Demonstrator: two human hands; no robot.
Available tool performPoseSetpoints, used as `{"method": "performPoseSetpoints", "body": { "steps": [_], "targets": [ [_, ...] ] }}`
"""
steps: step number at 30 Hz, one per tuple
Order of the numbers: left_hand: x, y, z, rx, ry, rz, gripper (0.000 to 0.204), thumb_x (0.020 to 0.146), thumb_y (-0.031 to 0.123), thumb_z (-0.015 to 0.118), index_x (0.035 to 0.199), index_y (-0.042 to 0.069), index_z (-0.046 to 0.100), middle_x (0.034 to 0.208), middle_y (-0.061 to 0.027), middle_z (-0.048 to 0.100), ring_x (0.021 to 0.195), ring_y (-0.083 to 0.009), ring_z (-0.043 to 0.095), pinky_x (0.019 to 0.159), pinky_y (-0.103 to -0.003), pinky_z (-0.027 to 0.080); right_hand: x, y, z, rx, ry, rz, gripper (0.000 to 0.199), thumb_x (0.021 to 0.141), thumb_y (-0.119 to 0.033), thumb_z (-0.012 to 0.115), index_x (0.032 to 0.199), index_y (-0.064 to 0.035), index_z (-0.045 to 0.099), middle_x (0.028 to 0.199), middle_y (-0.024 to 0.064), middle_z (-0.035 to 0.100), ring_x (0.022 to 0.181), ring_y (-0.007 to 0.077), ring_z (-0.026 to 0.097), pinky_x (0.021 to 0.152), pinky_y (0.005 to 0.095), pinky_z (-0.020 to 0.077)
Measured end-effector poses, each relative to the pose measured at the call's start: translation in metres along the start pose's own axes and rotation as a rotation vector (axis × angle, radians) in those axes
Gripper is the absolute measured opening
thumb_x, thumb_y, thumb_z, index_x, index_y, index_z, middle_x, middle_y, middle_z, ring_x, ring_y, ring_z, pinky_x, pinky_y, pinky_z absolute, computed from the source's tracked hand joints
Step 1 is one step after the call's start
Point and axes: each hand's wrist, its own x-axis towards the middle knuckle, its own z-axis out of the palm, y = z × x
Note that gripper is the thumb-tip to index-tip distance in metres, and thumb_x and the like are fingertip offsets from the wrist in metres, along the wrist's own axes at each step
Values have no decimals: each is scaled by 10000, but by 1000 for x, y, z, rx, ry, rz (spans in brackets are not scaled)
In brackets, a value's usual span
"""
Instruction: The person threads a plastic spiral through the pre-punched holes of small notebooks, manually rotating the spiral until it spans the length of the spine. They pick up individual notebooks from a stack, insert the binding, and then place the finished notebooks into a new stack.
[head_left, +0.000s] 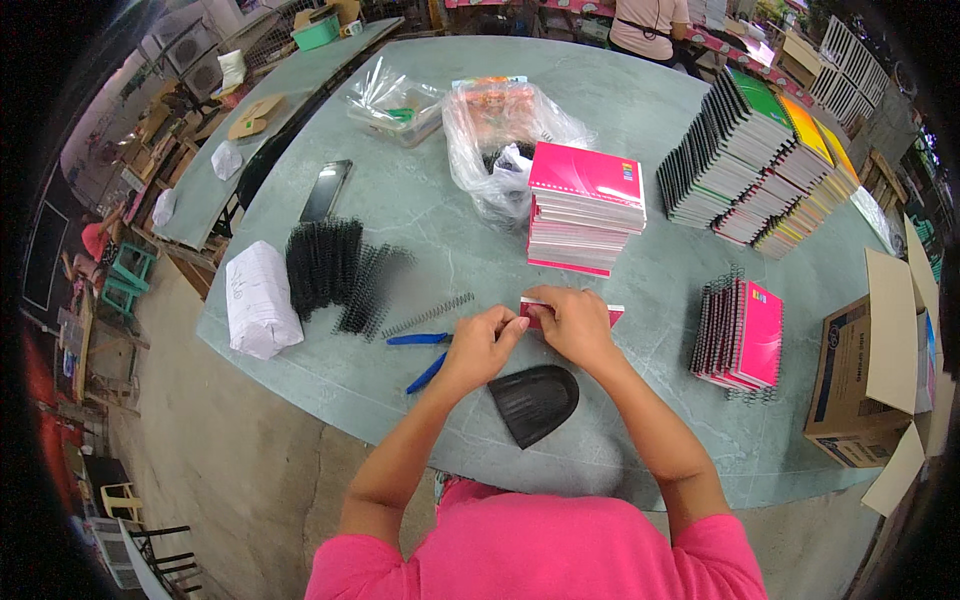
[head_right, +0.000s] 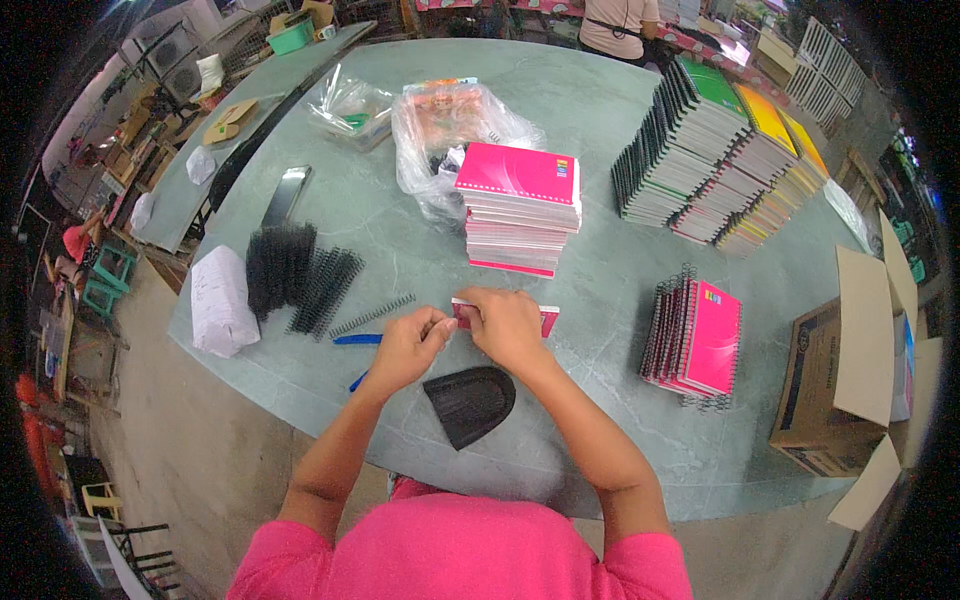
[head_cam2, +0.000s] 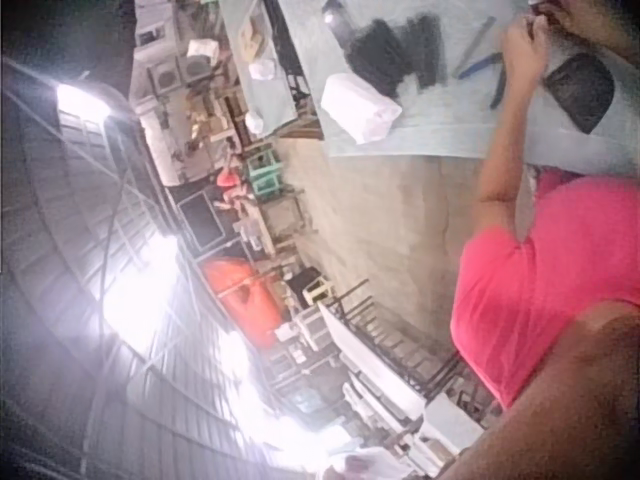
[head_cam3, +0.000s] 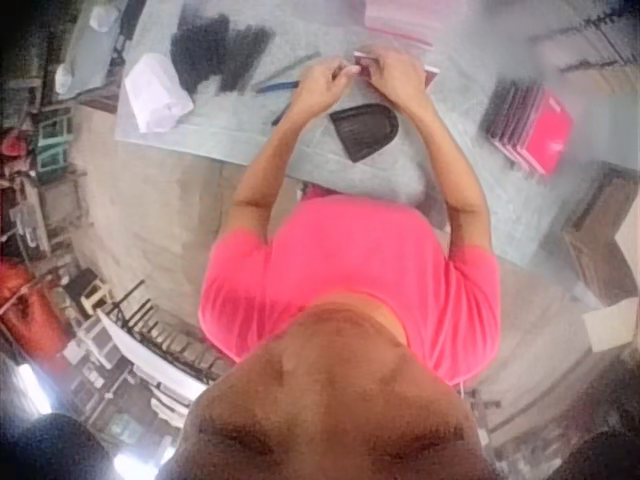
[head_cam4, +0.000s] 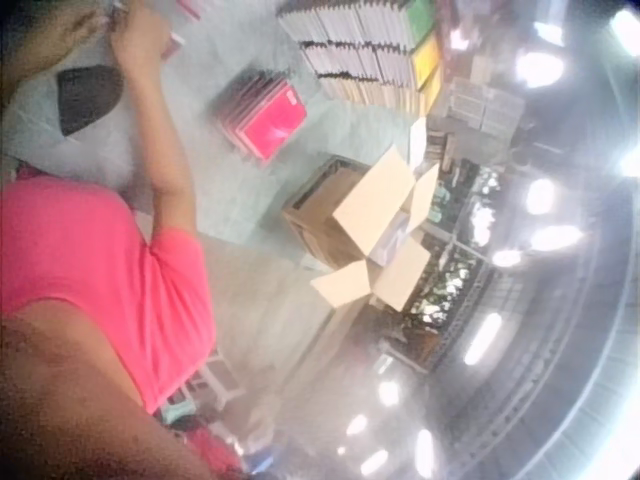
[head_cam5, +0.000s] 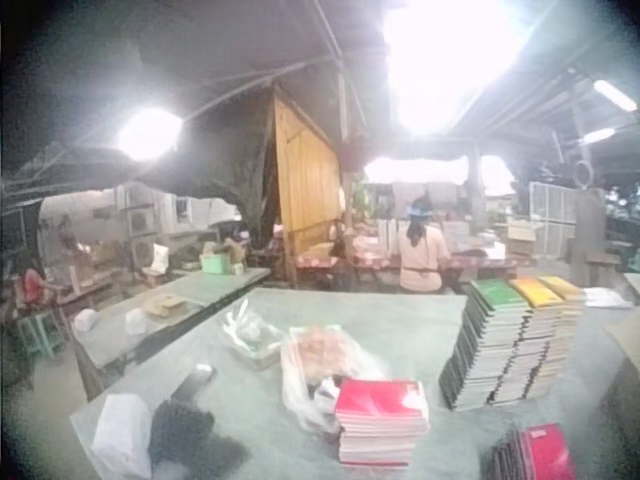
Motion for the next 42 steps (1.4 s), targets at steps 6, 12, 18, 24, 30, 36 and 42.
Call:
{"method": "performPoseSetpoints", "body": {
  "steps": [6,12,18,24,30,36,42],
  "targets": [
    [13,-7,-6,-114,-6,-151,255,902,246,546,826,8,599,592,-56,568,552,-133,539,516,-301,418,-1,1,1,92,-9,-52,150,759,-145,618,900,-114,660,824,77,657,779,282,617,672,416,438],
    [26,-16,-3,256,360,492,317,891,315,553,826,9,601,614,-51,581,532,-126,531,506,-279,418,-2,5,4,45,-14,-86,180,759,-122,613,934,-122,654,833,73,660,789,274,620,668,406,431],
    [18,10,-37,-77,-265,-220,206,836,216,648,864,17,608,672,-14,585,565,-80,504,515,-250,413,-6,8,7,58,-16,-162,224,743,-98,609,961,-127,652,847,92,662,818,262,625,690,391,425],
    [17,-16,-22,-107,-25,114,309,878,307,583,872,0,619,619,-28,591,499,-93,501,466,-270,410,-1,-2,2,62,-134,-60,207,770,-93,620,975,-108,650,885,81,667,839,266,616,751,391,435],
    [15,-4,-30,-71,-233,-204,260,908,269,531,860,23,599,609,-18,576,477,-97,511,459,-260,407,-6,1,8,136,-38,-145,177,748,-76,608,919,-105,644,809,108,651,784,296,621,697,411,434],
    [17,-11,-12,249,190,380,238,883,240,549,872,9,602,751,-115,604,715,-196,595,608,-317,451,-3,0,0,240,-106,6,186,773,-81,604,957,-101,620,802,98,644,799,291,607,717,421,429],
    [15,-30,-39,229,-137,306,247,848,213,599,1004,22,589,887,-134,625,850,-257,591,724,-363,447,-2,-5,2,31,-98,-152,168,783,-110,615,947,-77,608,828,106,646,797,299,611,725,421,432]
  ]
}}
